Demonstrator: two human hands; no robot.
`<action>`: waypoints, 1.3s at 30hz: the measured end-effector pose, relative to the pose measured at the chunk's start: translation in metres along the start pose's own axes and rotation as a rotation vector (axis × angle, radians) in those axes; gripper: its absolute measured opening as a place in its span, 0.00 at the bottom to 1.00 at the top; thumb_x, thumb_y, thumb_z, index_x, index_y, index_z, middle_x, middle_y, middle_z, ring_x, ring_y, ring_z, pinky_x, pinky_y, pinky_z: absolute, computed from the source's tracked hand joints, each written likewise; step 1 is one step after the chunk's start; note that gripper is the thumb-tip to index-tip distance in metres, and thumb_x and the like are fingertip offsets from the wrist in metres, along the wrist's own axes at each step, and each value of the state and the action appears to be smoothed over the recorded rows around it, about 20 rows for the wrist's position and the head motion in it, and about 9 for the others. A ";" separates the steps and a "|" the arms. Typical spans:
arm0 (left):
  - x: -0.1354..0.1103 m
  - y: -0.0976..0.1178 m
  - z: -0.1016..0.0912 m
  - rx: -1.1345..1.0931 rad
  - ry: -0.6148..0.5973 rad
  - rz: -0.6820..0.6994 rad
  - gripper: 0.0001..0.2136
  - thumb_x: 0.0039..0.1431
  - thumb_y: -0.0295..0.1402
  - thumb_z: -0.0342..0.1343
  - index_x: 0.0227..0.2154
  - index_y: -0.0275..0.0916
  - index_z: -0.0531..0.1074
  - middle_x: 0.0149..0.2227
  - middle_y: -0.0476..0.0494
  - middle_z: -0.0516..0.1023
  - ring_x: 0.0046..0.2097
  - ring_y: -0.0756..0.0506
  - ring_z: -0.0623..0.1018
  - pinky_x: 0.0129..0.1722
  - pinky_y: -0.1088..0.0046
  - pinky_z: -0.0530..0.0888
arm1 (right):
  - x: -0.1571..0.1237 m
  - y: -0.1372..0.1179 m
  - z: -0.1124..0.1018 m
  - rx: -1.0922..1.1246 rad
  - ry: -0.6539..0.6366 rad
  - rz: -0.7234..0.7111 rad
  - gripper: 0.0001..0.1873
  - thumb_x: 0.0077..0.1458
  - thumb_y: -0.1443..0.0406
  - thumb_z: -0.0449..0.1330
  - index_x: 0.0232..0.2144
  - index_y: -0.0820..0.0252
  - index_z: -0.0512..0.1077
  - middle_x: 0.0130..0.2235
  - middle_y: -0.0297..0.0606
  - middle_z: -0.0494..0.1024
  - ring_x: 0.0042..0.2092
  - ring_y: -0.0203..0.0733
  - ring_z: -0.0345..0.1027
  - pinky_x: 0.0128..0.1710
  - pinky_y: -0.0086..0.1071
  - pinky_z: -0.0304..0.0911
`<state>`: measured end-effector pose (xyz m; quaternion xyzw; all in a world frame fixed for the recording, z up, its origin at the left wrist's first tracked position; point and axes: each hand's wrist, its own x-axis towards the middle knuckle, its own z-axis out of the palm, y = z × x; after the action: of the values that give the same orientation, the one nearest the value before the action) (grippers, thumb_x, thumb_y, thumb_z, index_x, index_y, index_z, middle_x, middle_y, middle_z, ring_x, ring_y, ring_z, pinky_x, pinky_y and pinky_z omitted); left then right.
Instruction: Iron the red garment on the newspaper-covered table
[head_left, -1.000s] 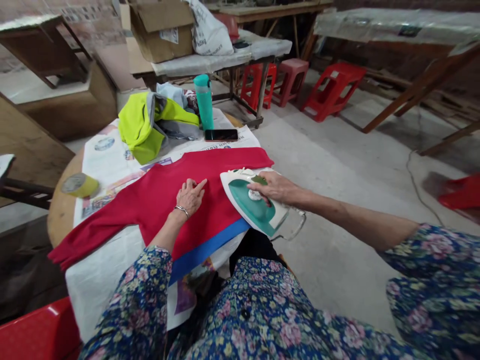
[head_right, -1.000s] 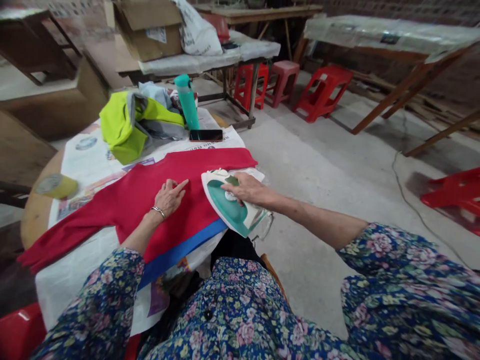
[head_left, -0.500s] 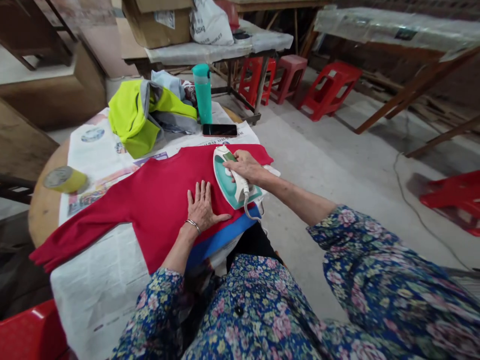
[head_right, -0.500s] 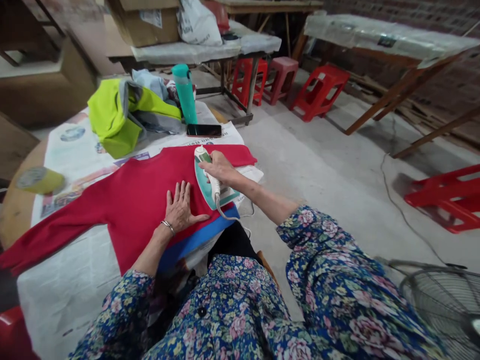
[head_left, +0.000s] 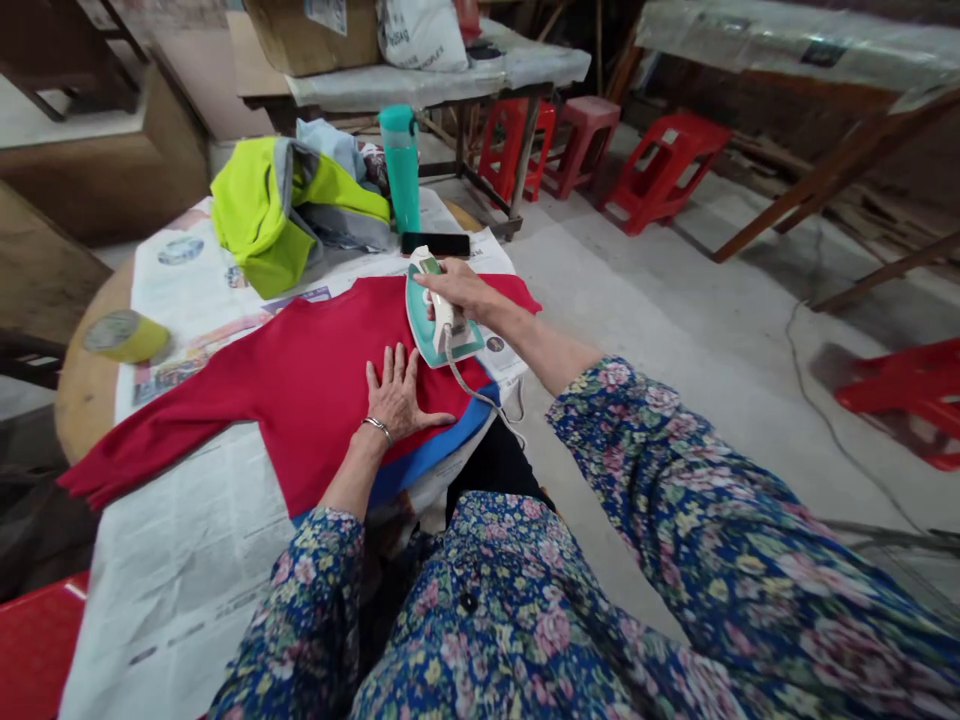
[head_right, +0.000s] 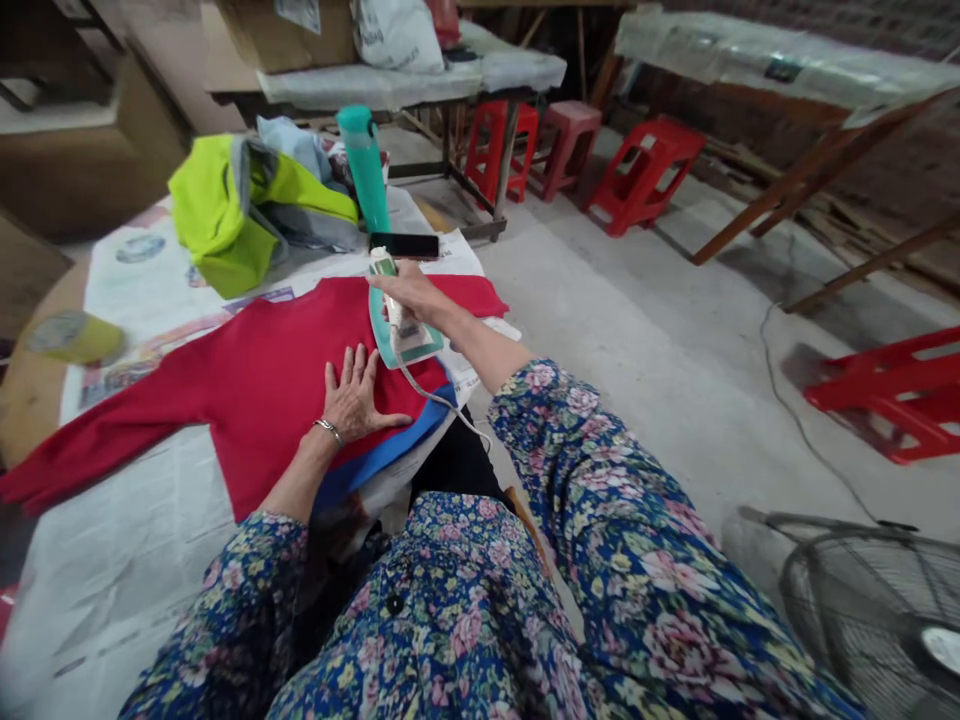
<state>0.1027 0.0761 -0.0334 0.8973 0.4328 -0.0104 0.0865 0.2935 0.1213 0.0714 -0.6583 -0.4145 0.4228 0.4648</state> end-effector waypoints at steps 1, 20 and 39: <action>0.000 0.001 0.000 -0.010 0.003 -0.001 0.65 0.54 0.69 0.64 0.82 0.30 0.47 0.83 0.20 0.43 0.83 0.20 0.45 0.78 0.32 0.46 | -0.005 0.002 -0.004 0.030 -0.048 -0.013 0.17 0.67 0.56 0.70 0.39 0.53 0.65 0.26 0.27 0.69 0.25 0.37 0.69 0.24 0.30 0.73; -0.002 0.007 0.012 -0.059 0.061 0.002 0.37 0.76 0.51 0.48 0.81 0.40 0.54 0.83 0.30 0.47 0.83 0.28 0.48 0.79 0.33 0.47 | -0.208 0.069 -0.058 -0.124 -0.047 0.084 0.27 0.55 0.41 0.66 0.42 0.51 0.66 0.20 0.26 0.71 0.20 0.41 0.66 0.20 0.34 0.63; -0.002 0.004 0.007 -0.036 0.129 -0.036 0.33 0.77 0.50 0.46 0.78 0.41 0.62 0.82 0.31 0.54 0.82 0.28 0.53 0.78 0.31 0.51 | -0.175 0.077 -0.062 -0.197 0.255 -0.051 0.21 0.57 0.44 0.61 0.41 0.51 0.65 0.20 0.25 0.71 0.24 0.44 0.72 0.30 0.40 0.67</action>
<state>0.1046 0.0711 -0.0394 0.8865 0.4537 0.0536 0.0741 0.3108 -0.0766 0.0406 -0.7382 -0.4083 0.2813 0.4573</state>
